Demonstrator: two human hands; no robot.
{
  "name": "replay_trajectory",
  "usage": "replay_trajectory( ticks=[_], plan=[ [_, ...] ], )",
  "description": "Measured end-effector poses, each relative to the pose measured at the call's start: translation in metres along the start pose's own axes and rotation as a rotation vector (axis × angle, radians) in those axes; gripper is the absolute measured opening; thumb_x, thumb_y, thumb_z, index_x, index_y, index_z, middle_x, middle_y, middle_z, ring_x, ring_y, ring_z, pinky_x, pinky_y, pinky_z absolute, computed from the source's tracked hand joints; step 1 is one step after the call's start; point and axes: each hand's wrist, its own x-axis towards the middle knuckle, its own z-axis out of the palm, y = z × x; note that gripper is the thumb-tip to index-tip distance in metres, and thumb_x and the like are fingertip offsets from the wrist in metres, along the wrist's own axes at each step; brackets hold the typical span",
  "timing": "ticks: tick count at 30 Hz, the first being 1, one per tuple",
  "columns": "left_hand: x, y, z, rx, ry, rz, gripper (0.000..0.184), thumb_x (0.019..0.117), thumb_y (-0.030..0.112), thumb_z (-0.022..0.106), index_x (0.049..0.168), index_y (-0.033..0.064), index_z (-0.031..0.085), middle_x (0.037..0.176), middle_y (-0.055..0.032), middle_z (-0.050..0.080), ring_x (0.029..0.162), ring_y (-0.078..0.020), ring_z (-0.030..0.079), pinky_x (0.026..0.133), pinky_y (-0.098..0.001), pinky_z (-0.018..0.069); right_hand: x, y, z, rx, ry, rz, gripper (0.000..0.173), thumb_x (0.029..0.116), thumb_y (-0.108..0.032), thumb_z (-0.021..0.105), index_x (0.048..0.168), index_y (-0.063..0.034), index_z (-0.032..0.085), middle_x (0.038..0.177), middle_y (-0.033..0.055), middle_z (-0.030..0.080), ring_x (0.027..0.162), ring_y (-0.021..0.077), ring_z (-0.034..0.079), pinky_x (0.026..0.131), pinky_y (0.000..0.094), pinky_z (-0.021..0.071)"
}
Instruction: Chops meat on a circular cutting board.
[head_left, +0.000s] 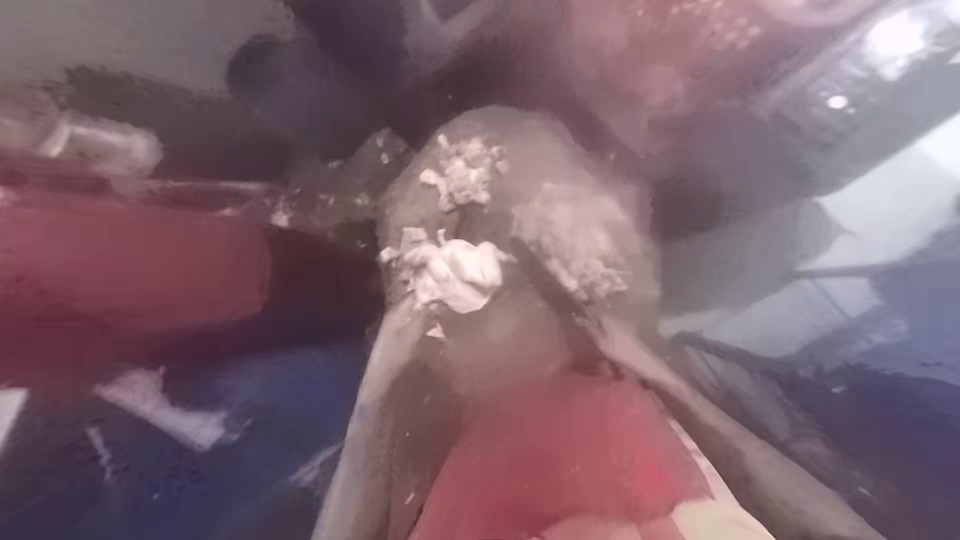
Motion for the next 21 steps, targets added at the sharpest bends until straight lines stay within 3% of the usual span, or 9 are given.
replay_trajectory(
  ticks=[3, 6, 9, 12, 15, 16, 18, 19, 21],
  plan=[
    [-0.003, -0.022, -0.025, 0.128, -0.228, -0.04, 0.034, 0.1044, 0.033, 0.058, 0.122, 0.005, 0.067, 0.102, -0.0062, 0.072, 0.089, -0.0113, 0.068, 0.084, -0.0347, 0.0591, -0.006, -0.006, 0.017, -0.039, 0.026, 0.0, 0.052, 0.1073, -0.045, 0.047, 0.137, -0.0027, 0.057, 0.114, 0.0212, 0.068, 0.104, 0.0337, 0.068, 0.095, 0.0565, 0.0529],
    [0.029, -0.061, -0.017, 0.379, -0.27, 0.006, 0.038, 0.1058, 0.038, 0.056, 0.132, 0.0119, 0.066, 0.119, -0.0118, 0.071, 0.106, -0.0224, 0.069, 0.097, -0.0496, 0.0548, -0.021, 0.0, 0.04, 0.101, -0.065, 0.039, 0.049, 0.1075, -0.045, 0.047, 0.135, -0.0051, 0.055, 0.098, 0.011, 0.066, 0.082, 0.0192, 0.066, 0.078, 0.042, 0.0578],
    [0.049, -0.093, 0.01, 0.377, 0.06, 0.142, 0.03, 0.1056, 0.027, 0.056, 0.13, 0.0123, 0.066, 0.124, -0.0108, 0.069, 0.111, -0.0236, 0.068, 0.101, -0.0491, 0.0532, -0.028, 0.013, 0.065, 0.11, 0.002, 0.009, 0.049, 0.1078, -0.041, 0.048, 0.139, -0.0035, 0.055, 0.104, 0.0131, 0.07, 0.089, 0.019, 0.07, 0.084, 0.0421, 0.0594],
    [0.015, -0.092, 0.02, 0.125, 0.293, 0.032, 0.028, 0.1074, 0.027, 0.053, 0.127, 0.012, 0.066, 0.115, -0.0091, 0.071, 0.097, -0.0193, 0.071, 0.088, -0.0448, 0.0592, -0.044, 0.017, 0.074, -0.032, 0.053, 0.035, 0.056, 0.1075, -0.044, 0.047, 0.146, -0.004, 0.051, 0.123, 0.0204, 0.068, 0.111, 0.0299, 0.068, 0.1, 0.0527, 0.0534],
    [-0.033, -0.126, 0.032, 0.063, 0.46, 0.017, 0.027, 0.1065, 0.024, 0.054, 0.119, 0.0065, 0.07, 0.103, -0.0095, 0.073, 0.088, -0.0162, 0.071, 0.083, -0.039, 0.06, -0.051, 0.017, 0.082, -0.064, 0.102, 0.04, 0.053, 0.1077, -0.042, 0.047, 0.144, -0.0033, 0.053, 0.119, 0.0208, 0.069, 0.107, 0.0318, 0.069, 0.098, 0.0539, 0.0534],
    [-0.048, -0.142, 0.041, 0.086, 0.448, 0.011, 0.028, 0.1058, 0.023, 0.055, 0.119, 0.0051, 0.07, 0.107, -0.0103, 0.073, 0.093, -0.0159, 0.071, 0.086, -0.0373, 0.0595, -0.052, 0.02, 0.085, -0.061, 0.115, 0.041, 0.052, 0.1078, -0.041, 0.047, 0.142, -0.0028, 0.053, 0.115, 0.0209, 0.07, 0.103, 0.032, 0.07, 0.096, 0.0542, 0.0542],
    [-0.066, -0.178, 0.067, 0.171, 0.322, 0.043, 0.037, 0.1005, 0.027, 0.063, 0.13, 0.0052, 0.066, 0.13, -0.0126, 0.066, 0.119, -0.0184, 0.065, 0.104, -0.0367, 0.0533, -0.05, 0.021, 0.088, -0.07, 0.138, 0.034, 0.052, 0.1076, -0.042, 0.047, 0.144, -0.0039, 0.052, 0.113, 0.0208, 0.071, 0.101, 0.0316, 0.071, 0.094, 0.0548, 0.0547],
    [-0.067, -0.192, 0.082, 0.257, 0.268, 0.075, 0.051, 0.0964, 0.034, 0.068, 0.139, 0.0068, 0.061, 0.143, -0.0133, 0.059, 0.134, -0.022, 0.054, 0.115, -0.0395, 0.0441, -0.049, 0.023, 0.089, -0.079, 0.14, 0.024, 0.053, 0.1074, -0.043, 0.047, 0.143, -0.0048, 0.053, 0.111, 0.0197, 0.071, 0.099, 0.0301, 0.071, 0.094, 0.0541, 0.0555],
    [-0.054, -0.202, 0.107, 0.432, 0.279, 0.189, 0.067, 0.0912, 0.045, 0.071, 0.143, 0.0045, 0.058, 0.15, -0.0157, 0.054, 0.145, -0.03, 0.044, 0.123, -0.0466, 0.0322, -0.049, 0.021, 0.088, -0.089, 0.118, 0.031, 0.052, 0.1077, -0.044, 0.046, 0.141, -0.0047, 0.055, 0.11, 0.0191, 0.071, 0.099, 0.0295, 0.07, 0.093, 0.0536, 0.0555]
  ],
)
